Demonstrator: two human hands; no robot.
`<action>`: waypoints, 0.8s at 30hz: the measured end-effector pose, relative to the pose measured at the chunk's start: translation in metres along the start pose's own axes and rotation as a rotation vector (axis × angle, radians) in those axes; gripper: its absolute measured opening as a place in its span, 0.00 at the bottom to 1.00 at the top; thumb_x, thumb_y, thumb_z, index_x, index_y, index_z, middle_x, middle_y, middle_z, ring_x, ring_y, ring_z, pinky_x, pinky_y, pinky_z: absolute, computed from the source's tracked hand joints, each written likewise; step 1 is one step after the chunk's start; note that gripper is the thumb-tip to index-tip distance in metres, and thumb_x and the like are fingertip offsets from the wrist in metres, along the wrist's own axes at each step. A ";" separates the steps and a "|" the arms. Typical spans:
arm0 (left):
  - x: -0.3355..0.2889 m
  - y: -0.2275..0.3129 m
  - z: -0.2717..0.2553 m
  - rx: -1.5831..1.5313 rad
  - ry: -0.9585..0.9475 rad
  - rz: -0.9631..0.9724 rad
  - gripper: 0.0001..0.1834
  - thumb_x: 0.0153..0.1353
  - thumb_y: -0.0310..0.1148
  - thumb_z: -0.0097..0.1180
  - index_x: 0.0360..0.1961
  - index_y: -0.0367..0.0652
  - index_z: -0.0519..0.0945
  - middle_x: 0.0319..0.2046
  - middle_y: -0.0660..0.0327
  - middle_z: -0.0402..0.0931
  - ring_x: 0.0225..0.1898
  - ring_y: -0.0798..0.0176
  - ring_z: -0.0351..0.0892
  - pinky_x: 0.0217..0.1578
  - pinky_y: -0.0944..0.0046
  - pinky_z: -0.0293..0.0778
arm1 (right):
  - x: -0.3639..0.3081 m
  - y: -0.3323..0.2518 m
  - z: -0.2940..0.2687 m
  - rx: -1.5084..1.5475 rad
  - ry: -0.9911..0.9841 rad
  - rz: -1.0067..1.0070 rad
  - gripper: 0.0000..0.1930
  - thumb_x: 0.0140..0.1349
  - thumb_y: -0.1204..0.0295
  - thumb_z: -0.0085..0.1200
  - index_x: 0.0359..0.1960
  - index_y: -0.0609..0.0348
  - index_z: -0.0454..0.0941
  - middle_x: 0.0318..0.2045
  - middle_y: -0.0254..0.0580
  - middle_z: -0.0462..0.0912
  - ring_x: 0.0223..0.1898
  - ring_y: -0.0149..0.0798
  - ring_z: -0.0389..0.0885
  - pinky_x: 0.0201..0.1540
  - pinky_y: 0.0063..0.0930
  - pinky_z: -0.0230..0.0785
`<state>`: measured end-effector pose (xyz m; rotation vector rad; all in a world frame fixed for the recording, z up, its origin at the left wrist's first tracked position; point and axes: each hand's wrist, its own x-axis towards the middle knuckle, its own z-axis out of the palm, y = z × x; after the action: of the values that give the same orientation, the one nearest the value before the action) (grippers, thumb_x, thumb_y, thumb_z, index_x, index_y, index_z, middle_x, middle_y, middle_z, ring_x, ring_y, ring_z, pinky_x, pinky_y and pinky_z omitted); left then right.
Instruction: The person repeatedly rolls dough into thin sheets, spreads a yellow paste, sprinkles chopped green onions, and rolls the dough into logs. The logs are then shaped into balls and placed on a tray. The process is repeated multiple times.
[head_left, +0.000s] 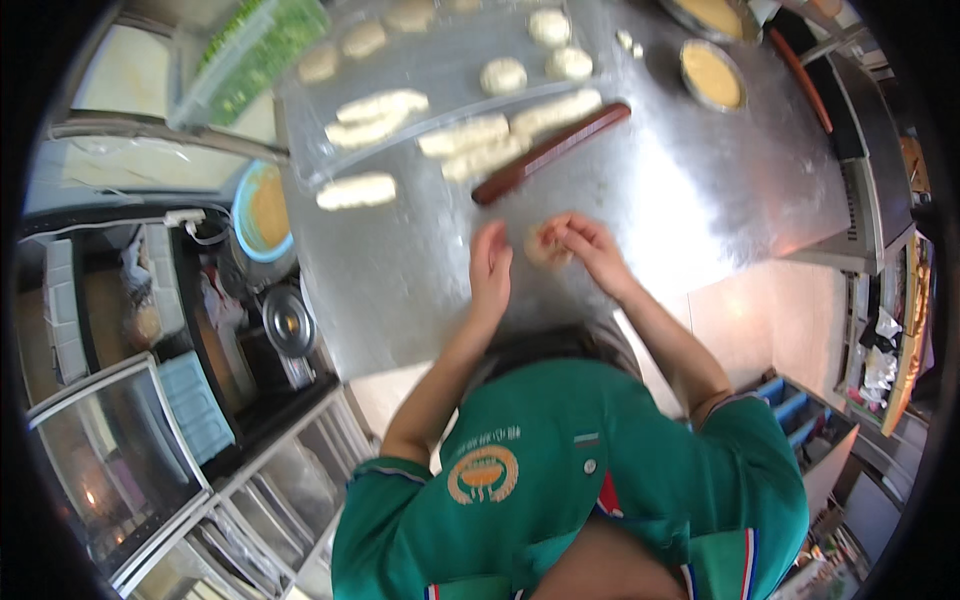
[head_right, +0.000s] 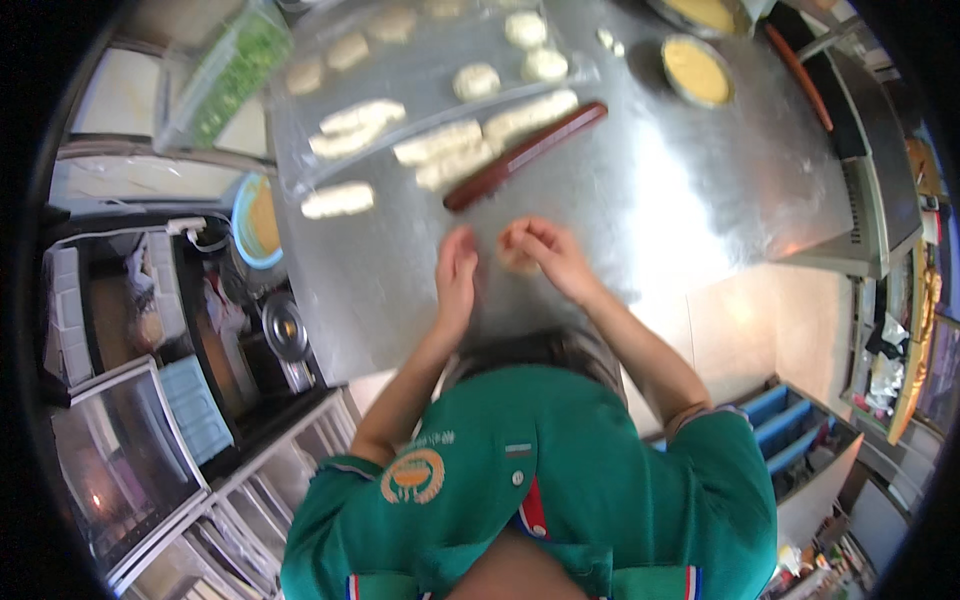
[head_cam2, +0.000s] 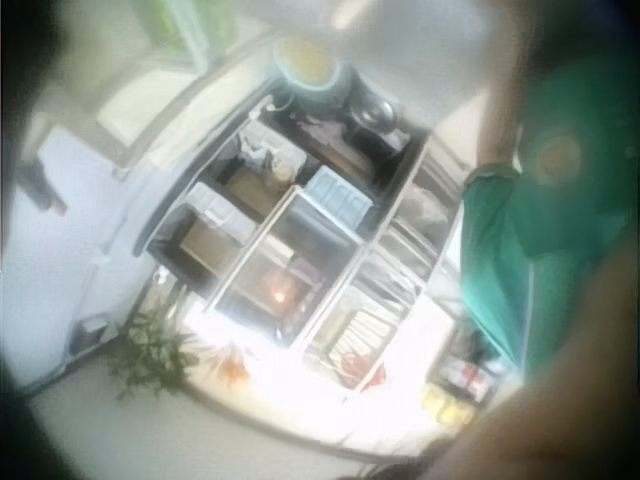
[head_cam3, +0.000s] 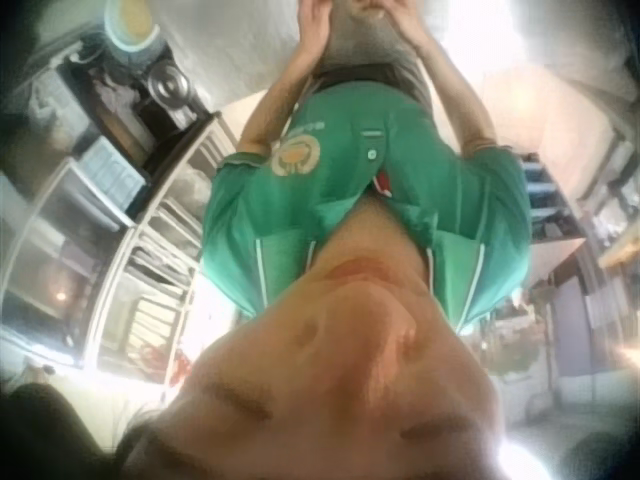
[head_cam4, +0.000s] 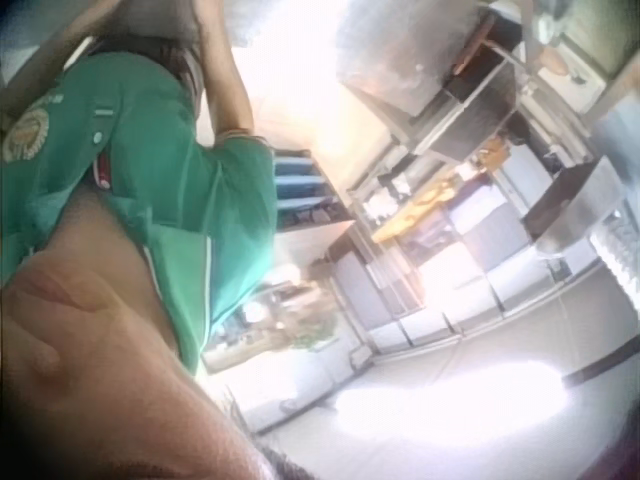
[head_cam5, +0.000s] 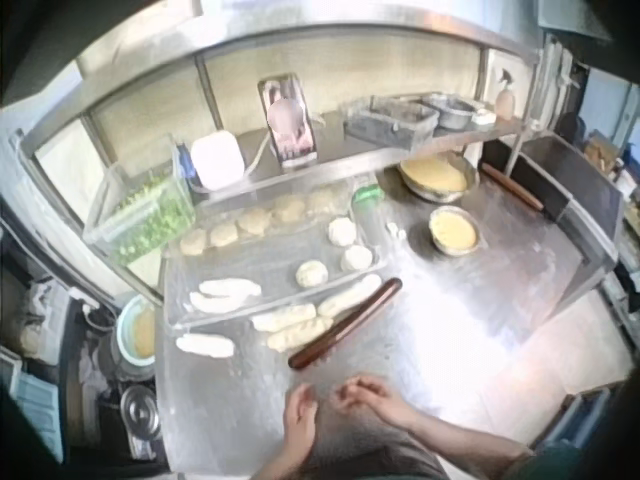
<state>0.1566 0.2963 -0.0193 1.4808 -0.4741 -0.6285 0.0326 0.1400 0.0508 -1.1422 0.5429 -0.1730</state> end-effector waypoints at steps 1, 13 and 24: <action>0.000 -0.002 -0.004 -0.065 -0.022 -0.233 0.17 0.75 0.31 0.48 0.62 0.39 0.75 0.54 0.60 0.78 0.55 0.66 0.77 0.53 0.65 0.74 | 0.002 0.001 0.005 0.427 -0.097 0.131 0.16 0.75 0.61 0.54 0.57 0.54 0.76 0.50 0.39 0.86 0.47 0.37 0.86 0.45 0.31 0.81; -0.003 0.001 -0.008 -0.282 0.019 -0.478 0.25 0.77 0.52 0.44 0.57 0.41 0.76 0.53 0.57 0.79 0.51 0.62 0.79 0.51 0.59 0.76 | 0.043 0.024 0.011 -1.286 0.043 -0.289 0.22 0.55 0.49 0.67 0.44 0.51 0.84 0.50 0.45 0.81 0.53 0.53 0.79 0.53 0.47 0.74; 0.039 0.044 0.012 -0.943 -0.241 -0.588 0.31 0.75 0.61 0.40 0.59 0.46 0.76 0.59 0.55 0.76 0.62 0.52 0.76 0.63 0.47 0.72 | 0.009 -0.053 0.051 -0.937 -0.078 -0.649 0.23 0.71 0.51 0.54 0.55 0.56 0.78 0.59 0.50 0.78 0.60 0.56 0.78 0.65 0.52 0.66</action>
<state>0.1823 0.2609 0.0219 0.6144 0.1173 -1.2866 0.0730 0.1556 0.1108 -2.2153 0.1391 -0.4574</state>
